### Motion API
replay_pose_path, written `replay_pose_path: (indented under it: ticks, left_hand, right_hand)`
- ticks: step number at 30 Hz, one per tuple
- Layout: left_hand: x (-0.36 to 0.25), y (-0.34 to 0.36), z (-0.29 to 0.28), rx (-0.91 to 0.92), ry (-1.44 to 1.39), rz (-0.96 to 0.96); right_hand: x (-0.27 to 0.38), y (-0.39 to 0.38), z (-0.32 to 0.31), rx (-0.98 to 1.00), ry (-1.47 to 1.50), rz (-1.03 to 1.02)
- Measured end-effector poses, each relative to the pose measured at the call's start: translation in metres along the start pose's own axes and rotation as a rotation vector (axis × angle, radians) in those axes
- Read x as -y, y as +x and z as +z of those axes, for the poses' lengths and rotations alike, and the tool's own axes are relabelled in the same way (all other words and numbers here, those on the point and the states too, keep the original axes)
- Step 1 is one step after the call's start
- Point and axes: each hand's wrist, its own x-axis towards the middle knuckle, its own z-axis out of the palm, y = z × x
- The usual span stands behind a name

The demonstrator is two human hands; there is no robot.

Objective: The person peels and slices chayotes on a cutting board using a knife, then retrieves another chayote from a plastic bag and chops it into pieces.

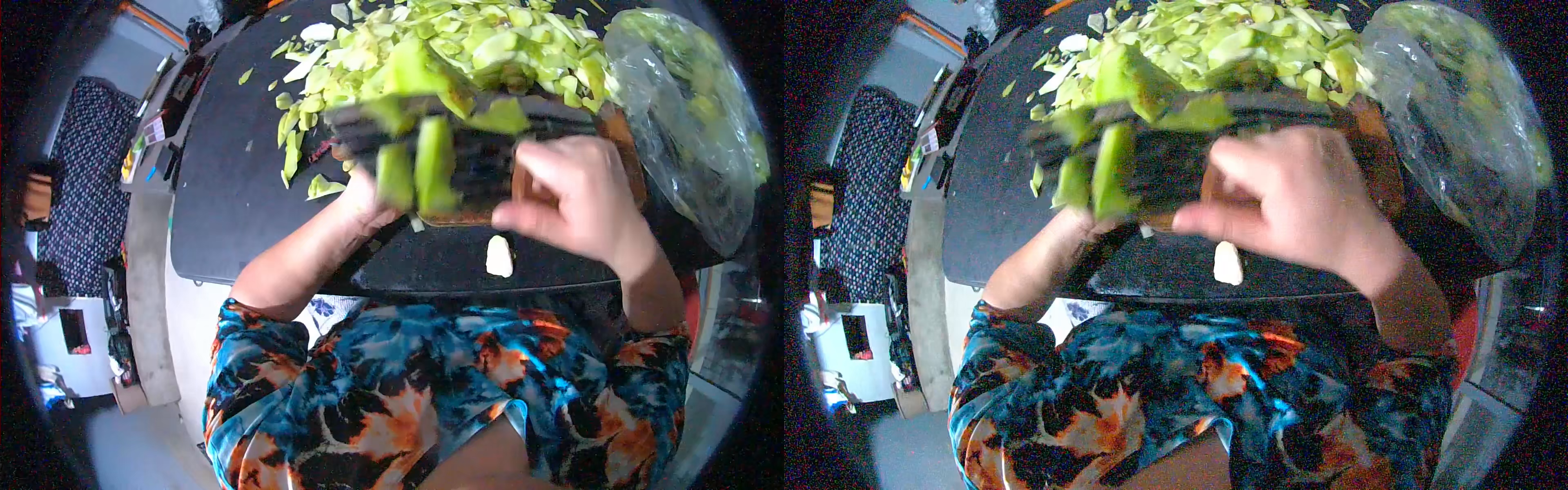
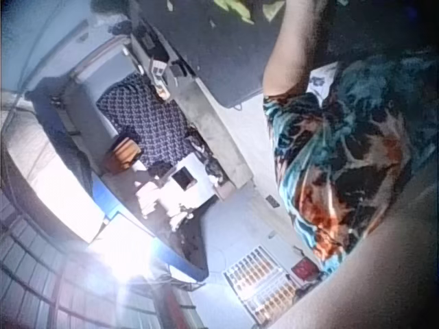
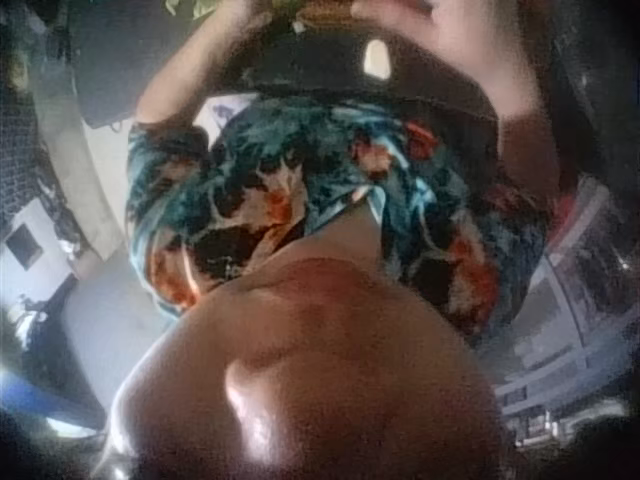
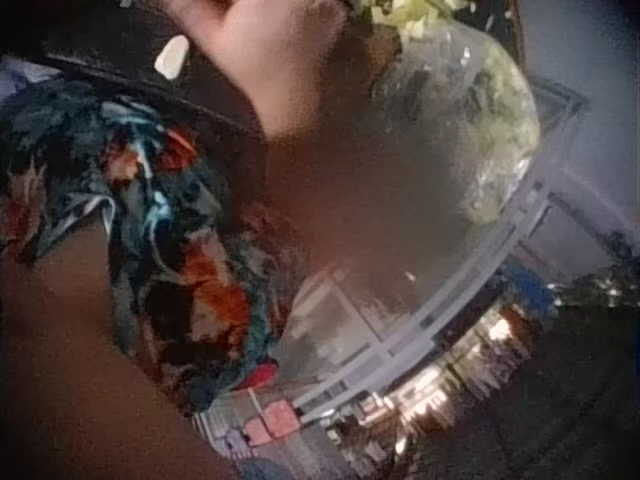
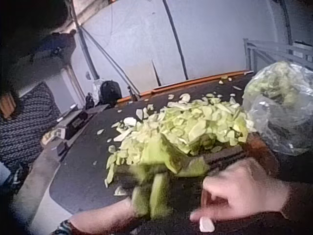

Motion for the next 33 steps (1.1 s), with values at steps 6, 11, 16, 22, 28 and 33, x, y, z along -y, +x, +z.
replay_pose_path:
  ticks: [6,11,16,22,28,33]
  left_hand:
    - [-0.012,-0.006,0.023,0.168,0.293,0.103]
    - [-0.009,-0.001,0.014,0.159,0.174,0.059]
    - [0.001,0.000,-0.010,0.085,0.024,-0.171]
    - [0.002,-0.004,-0.009,0.023,0.223,-0.264]
    - [-0.011,-0.005,0.016,0.182,0.246,0.052]
    - [-0.011,-0.009,0.027,0.178,0.335,0.046]
  right_hand:
    - [-0.069,0.008,-0.013,-0.130,-0.019,0.562]
    - [-0.027,0.000,-0.020,-0.144,0.162,0.245]
    - [0.006,0.001,-0.019,-0.007,0.061,-0.114]
    - [0.005,-0.002,-0.011,0.021,0.075,-0.048]
    - [-0.026,0.006,-0.008,-0.053,0.049,0.433]
    - [-0.079,0.003,-0.020,-0.266,-0.026,0.518]
